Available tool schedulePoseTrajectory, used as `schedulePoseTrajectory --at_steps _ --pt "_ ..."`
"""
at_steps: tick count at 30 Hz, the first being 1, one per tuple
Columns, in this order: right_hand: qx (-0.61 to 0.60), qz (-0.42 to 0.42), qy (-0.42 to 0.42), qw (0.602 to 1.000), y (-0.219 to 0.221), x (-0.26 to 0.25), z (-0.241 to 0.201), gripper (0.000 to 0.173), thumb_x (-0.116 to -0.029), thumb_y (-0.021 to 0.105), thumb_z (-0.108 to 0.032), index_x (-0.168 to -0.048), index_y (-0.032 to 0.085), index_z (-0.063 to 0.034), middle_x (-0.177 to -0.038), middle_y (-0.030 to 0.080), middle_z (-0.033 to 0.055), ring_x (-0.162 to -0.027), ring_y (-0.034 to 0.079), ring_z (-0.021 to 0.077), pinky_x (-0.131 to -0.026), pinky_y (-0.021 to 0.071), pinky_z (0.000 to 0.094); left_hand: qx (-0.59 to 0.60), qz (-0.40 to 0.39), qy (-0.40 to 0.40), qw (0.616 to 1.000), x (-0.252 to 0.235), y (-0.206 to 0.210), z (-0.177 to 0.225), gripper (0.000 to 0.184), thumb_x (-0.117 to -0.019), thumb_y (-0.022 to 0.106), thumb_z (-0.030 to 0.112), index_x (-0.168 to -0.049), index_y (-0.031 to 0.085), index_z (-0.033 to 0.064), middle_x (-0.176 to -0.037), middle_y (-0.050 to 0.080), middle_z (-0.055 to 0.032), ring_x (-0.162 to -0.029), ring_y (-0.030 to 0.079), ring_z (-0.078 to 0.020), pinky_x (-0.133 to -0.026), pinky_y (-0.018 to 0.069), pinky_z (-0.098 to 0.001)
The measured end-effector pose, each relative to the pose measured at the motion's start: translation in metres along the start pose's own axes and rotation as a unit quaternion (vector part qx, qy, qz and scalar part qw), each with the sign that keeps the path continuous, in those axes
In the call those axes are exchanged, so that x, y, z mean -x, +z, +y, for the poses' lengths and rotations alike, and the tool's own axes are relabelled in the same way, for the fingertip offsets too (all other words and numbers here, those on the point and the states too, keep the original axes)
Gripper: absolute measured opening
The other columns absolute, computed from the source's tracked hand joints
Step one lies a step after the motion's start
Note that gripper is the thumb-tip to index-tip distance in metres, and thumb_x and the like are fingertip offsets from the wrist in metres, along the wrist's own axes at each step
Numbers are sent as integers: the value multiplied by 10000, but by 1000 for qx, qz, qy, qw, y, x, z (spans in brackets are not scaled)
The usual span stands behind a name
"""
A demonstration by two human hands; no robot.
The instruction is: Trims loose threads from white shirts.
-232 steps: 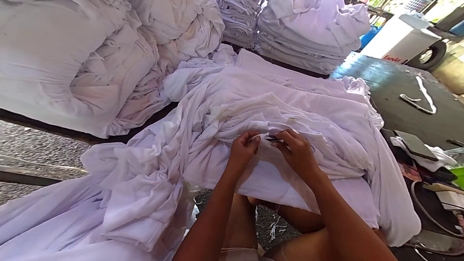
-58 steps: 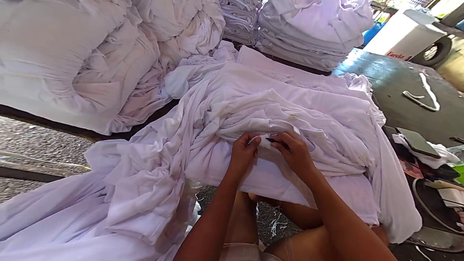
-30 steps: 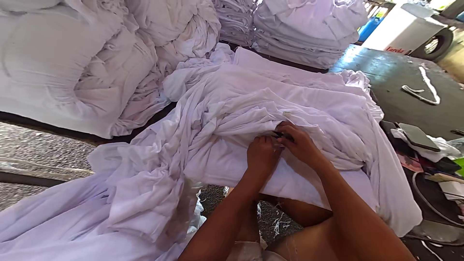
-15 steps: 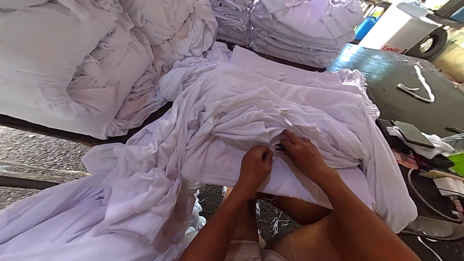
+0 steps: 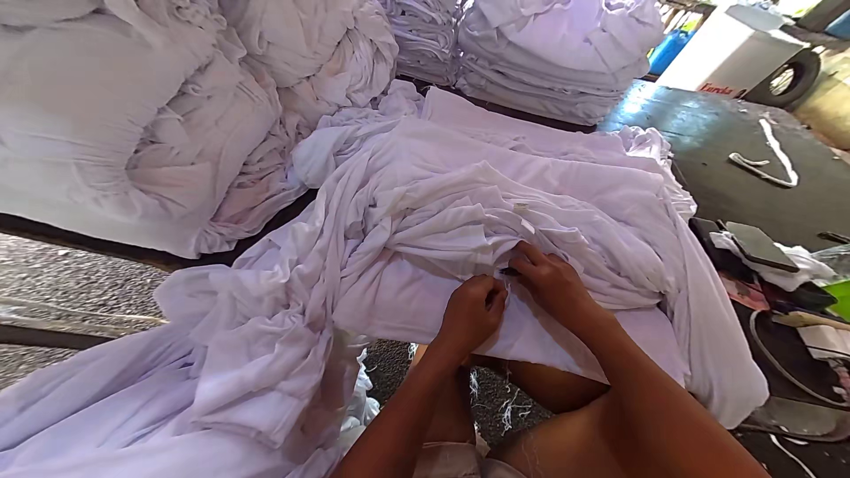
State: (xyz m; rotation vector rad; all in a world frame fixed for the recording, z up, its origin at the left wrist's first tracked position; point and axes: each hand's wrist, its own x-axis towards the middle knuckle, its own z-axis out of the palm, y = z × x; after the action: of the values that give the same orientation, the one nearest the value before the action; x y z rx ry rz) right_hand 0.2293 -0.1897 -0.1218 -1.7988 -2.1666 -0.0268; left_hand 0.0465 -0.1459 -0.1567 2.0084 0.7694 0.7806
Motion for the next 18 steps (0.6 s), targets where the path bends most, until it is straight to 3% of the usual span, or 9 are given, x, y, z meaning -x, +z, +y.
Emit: schedulePoseTrajectory --at_steps 4,7,8,10,12,14,15,16,18 --pt "3 10 -3 1000 -3 2 8 188 -980 619 -107 -1069 744 0 -1258 688 215 -958 722 413 -810 564 581 33 -7 104 994 4 0 -6 168 -955 608 100 -939 717 -27 -894 684 -146 -867 658 -224 -817 536 -336" --pt "14 -15 13 1000 -18 3 20 176 -961 646 -83 -1069 734 25 -1320 663 212 -996 714 426 -833 548 603 120 -62 166 977 8 -5 -10 159 -961 602 75 -941 692 -54 -1185 666 -205 -1182 622 -262 -1034 484 -360" --pt "13 -38 27 999 -25 3 22 186 -970 644 -91 -1090 726 26 -1356 644 205 -1028 704 426 -860 534 608 157 -93 169 969 10 -8 -9 170 -973 588 69 -953 680 -73 -1220 664 -207 -1205 624 -234 -1054 480 -341" --pt "3 -75 51 996 -34 2 24 214 -991 629 -107 -1139 709 25 -1416 605 196 -1081 686 423 -905 512 605 214 -165 153 951 14 -12 -6 209 -1010 561 91 -994 677 -82 -1070 711 -149 -1021 677 -117 -940 528 -260" --pt "-8 -79 58 995 -36 1 24 236 -992 631 -115 -1166 707 24 -1418 602 199 -1091 684 418 -914 511 603 189 -181 113 958 15 -16 1 297 -1048 525 155 -920 684 -62 -833 710 -85 -764 654 -45 -747 528 -208" --pt "-21 -78 62 995 -33 -1 21 254 -994 631 -128 -1188 703 19 -1403 610 202 -1094 681 407 -926 507 600 60 -55 46 996 13 -15 7 381 -1045 529 226 -822 687 -39 -721 658 -91 -656 611 -126 -655 506 -293" --pt "-34 -74 59 995 -30 -2 20 261 -998 627 -143 -1193 699 16 -1374 626 199 -1088 682 396 -932 508 595 -23 17 9 1000 8 -15 8 383 -1032 560 269 -849 692 -40 -756 650 -130 -698 633 -212 -681 528 -380" --pt "-51 -68 51 995 -26 -3 19 267 -1002 623 -163 -1195 695 6 -1323 651 191 -1066 688 373 -932 520 578 -97 60 -28 993 1 -16 6 386 -1014 597 312 -942 711 -50 -879 687 -184 -826 686 -298 -769 567 -458" --pt "-106 -74 41 991 -19 -6 11 306 -1013 607 -198 -1235 684 -3 -1232 686 186 -1035 697 328 -939 542 517 -190 53 -118 973 -15 -23 4 480 -988 637 359 -1168 666 -85 -1173 653 -288 -1137 629 -432 -968 500 -558"
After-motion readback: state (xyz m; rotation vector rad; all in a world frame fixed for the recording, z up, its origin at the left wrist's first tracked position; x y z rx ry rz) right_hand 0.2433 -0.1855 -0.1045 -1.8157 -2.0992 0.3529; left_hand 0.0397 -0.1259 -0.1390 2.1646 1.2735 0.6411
